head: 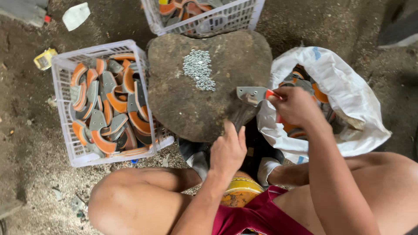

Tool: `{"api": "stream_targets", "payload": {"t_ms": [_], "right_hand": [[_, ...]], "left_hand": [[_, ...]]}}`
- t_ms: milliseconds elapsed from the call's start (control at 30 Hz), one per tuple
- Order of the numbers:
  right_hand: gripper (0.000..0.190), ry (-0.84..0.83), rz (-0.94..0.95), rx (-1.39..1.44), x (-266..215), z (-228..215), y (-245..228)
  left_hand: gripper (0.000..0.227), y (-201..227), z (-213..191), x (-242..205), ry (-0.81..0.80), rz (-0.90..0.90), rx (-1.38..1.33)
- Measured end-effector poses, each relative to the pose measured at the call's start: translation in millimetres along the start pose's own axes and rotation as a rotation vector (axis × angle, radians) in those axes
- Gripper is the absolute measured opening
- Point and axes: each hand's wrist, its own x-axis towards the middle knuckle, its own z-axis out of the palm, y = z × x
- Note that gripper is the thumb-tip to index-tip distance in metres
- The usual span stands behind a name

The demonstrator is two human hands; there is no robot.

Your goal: The person sits on the ground and assembles small metal washers onto curved orange and gray plastic slider parts. They use a hammer to tap the washers into place on a wooden block, then place the finished parts into a white sack.

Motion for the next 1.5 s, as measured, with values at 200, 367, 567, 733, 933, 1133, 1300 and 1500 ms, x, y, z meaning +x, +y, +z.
{"api": "stream_targets", "payload": {"t_ms": [200,367,567,733,933,1133,1300,1500], "right_hand": [[0.024,0.155,-0.550,-0.155,53,3,-58],[0.018,0.023,-0.866,-0.205,96,43,-105],[0.011,0.054,-0.881,-0.240,104,56,-107],[0.013,-0.093,-0.675,-0.311,74,13,-83],[0.017,-0.066,-0.960,-0.276,55,-3,-50],[0.026,-0.146,-0.949,-0.290,60,1,-49],[0.022,-0.203,-0.854,-0.272,61,1,-53],[0.022,-0.198,-0.863,-0.282,61,3,-54]], "left_hand": [[0.039,-2,2,-4,-0.027,-0.029,-0.082],[0.035,-2,4,-1,-0.081,-0.085,-0.087],[0.035,-6,7,-3,-0.070,-0.073,-0.108],[0.034,-8,8,-5,-0.010,0.001,-0.117],[0.032,-12,10,-3,-0.067,-0.003,-0.164],[0.034,-11,12,-5,-0.002,0.012,-0.121],[0.033,-12,12,-5,-0.009,0.010,-0.129],[0.034,-11,10,-4,-0.009,0.013,-0.119]]}}
